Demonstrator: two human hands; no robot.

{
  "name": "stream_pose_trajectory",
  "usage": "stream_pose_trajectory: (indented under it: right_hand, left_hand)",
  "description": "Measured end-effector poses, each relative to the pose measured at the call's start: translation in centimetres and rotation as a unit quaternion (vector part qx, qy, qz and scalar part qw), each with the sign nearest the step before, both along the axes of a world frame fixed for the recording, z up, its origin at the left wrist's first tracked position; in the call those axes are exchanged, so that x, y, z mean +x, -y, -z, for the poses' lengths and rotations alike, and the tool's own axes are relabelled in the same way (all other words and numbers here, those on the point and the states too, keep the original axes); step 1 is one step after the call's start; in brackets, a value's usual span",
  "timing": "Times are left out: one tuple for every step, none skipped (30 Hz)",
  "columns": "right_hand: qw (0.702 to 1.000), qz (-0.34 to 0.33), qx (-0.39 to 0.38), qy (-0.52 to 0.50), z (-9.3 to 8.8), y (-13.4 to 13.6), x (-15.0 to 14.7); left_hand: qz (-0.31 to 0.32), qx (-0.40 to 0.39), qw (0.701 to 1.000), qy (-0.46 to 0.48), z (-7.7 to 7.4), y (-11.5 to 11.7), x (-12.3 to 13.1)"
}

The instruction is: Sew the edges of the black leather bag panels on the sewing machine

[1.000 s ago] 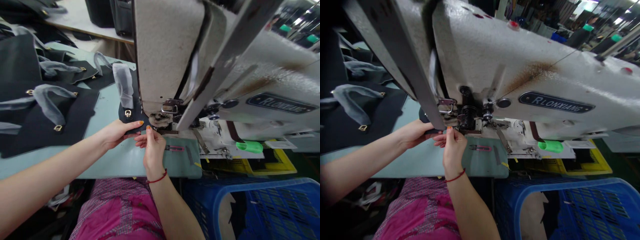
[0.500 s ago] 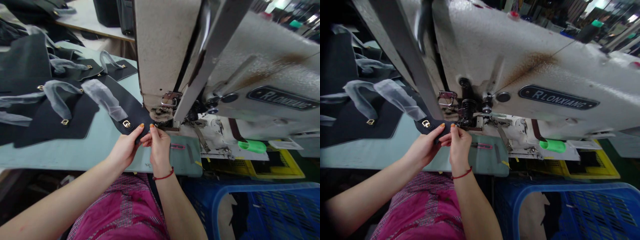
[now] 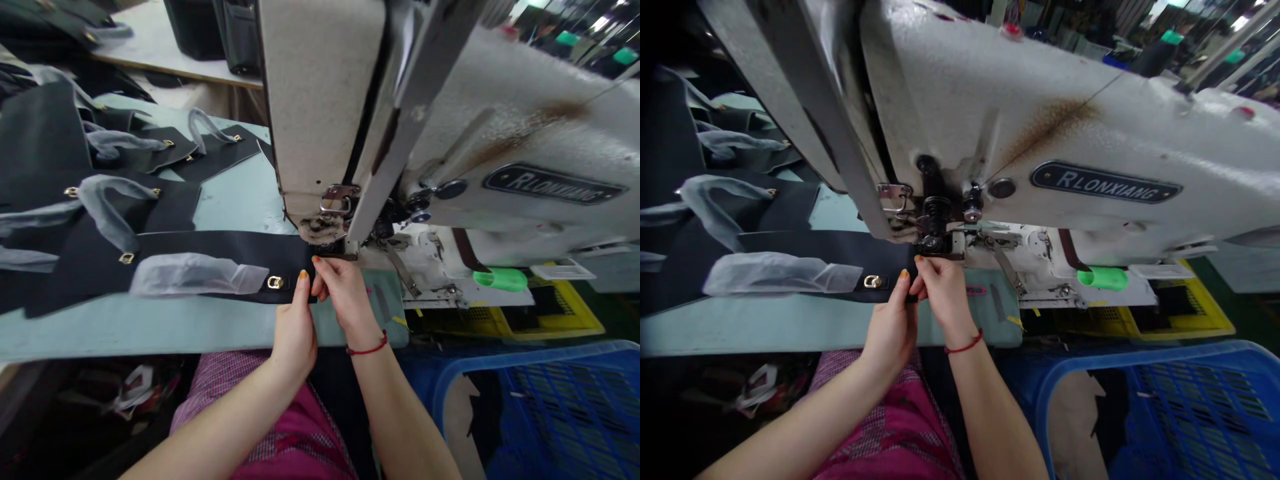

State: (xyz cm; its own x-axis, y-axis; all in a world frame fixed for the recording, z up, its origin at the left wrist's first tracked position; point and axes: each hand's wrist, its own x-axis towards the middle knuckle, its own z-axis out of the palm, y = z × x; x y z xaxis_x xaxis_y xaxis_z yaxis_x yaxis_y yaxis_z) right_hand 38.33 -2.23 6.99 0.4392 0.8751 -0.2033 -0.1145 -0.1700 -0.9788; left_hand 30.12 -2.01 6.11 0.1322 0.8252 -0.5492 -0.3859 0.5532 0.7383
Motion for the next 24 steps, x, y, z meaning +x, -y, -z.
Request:
stream_pose_trajectory:
  right_hand:
    - [1.0, -0.003, -0.002, 0.019, 0.0, 0.7, 0.2]
    - [0.999, -0.003, -0.009, 0.044, 0.1, 1.5, 0.5]
    - [0.997, 0.007, -0.02, 0.078, 0.4, 2.3, 0.8]
    - [0.992, 0.023, -0.034, 0.122, 0.9, 3.3, 1.1]
    - [0.981, 0.043, -0.049, 0.18, 1.5, 4.2, 1.5]
    - [0.964, 0.064, -0.061, 0.252, 2.3, 5.1, 1.8]
    - [0.937, 0.072, -0.075, 0.334, 3.1, 5.9, 2.1]
    - [0.905, 0.064, -0.092, 0.41, 4.0, 6.5, 2.4]
    - [0.872, 0.052, -0.112, 0.474, 4.9, 6.9, 2.6]
    - [0.841, 0.037, -0.131, 0.523, 5.7, 7.2, 2.8]
    - [0.816, 0.025, -0.146, 0.558, 6.4, 7.3, 3.0]
    - [0.796, 0.02, -0.155, 0.584, 7.0, 7.3, 3.1]
    - [0.781, 0.015, -0.157, 0.604, 7.5, 7.2, 3.3]
    - [0.77, 0.01, -0.155, 0.619, 7.9, 7.2, 3.6]
    - [0.763, 0.009, -0.149, 0.629, 8.2, 7.1, 3.9]
    - [0.761, 0.009, -0.139, 0.633, 8.4, 7.2, 4.1]
    - [0.767, 0.014, -0.126, 0.63, 8.4, 7.4, 4.3]
    - [0.78, 0.026, -0.107, 0.616, 8.4, 7.8, 4.5]
    - [0.8, 0.044, -0.087, 0.591, 8.2, 8.2, 4.4]
    - [0.826, 0.062, -0.067, 0.556, 7.8, 8.7, 4.2]
    - [0.854, 0.08, -0.051, 0.511, 7.2, 9.2, 3.8]
    - [0.883, 0.085, -0.045, 0.46, 6.5, 9.6, 3.2]
    - [0.907, 0.08, -0.045, 0.412, 5.6, 9.8, 2.4]
    - [0.925, 0.07, -0.049, 0.371, 4.7, 9.8, 1.6]
  left_hand:
    - [0.016, -0.018, 1.0, 0.003, 0.1, 0.0, -0.2]
    - [0.034, -0.034, 0.999, 0.01, 0.2, 0.1, -0.6]
    - [0.057, -0.049, 0.997, 0.016, 0.3, 0.3, -1.2]
    - [0.09, -0.061, 0.994, 0.019, 0.4, 0.8, -2.1]
    - [0.135, -0.07, 0.988, 0.021, 0.5, 1.4, -3.2]
    - [0.194, -0.076, 0.978, 0.022, 0.4, 2.0, -4.6]
    - [0.27, -0.076, 0.96, 0.02, 0.0, 2.5, -6.1]
    - [0.354, -0.065, 0.933, 0.023, -0.7, 2.7, -7.8]
    - [0.433, -0.033, 0.9, 0.029, -1.8, 2.5, -9.4]
    - [0.494, 0.015, 0.869, 0.024, -3.3, 1.7, -10.9]
    - [0.524, 0.073, 0.849, 0.003, -5.0, 0.2, -12.0]
    - [0.504, 0.146, 0.851, -0.035, -6.8, -1.8, -12.7]
    - [0.441, 0.224, 0.864, -0.095, -8.6, -4.4, -12.8]
    - [0.366, 0.311, 0.864, -0.152, -10.0, -7.4, -12.4]
    - [0.287, 0.392, 0.85, -0.204, -11.0, -10.5, -11.5]
    - [0.275, 0.431, 0.826, -0.237, -11.5, -13.6, -10.1]
    - [0.3, 0.43, 0.815, -0.248, -11.4, -16.4, -8.5]
    - [0.34, 0.399, 0.814, -0.251, -10.9, -18.8, -6.7]
    - [0.382, 0.357, 0.809, -0.269, -10.0, -20.7, -4.9]
    - [0.426, 0.316, 0.798, -0.286, -8.9, -22.1, -3.1]
    - [0.465, 0.276, 0.788, -0.294, -7.6, -23.0, -1.5]
    - [0.483, 0.253, 0.789, -0.285, -6.5, -23.4, -0.1]
    - [0.492, 0.229, 0.796, -0.269, -5.4, -23.6, 1.1]
    - [0.494, 0.206, 0.809, -0.245, -4.5, -23.6, 2.1]
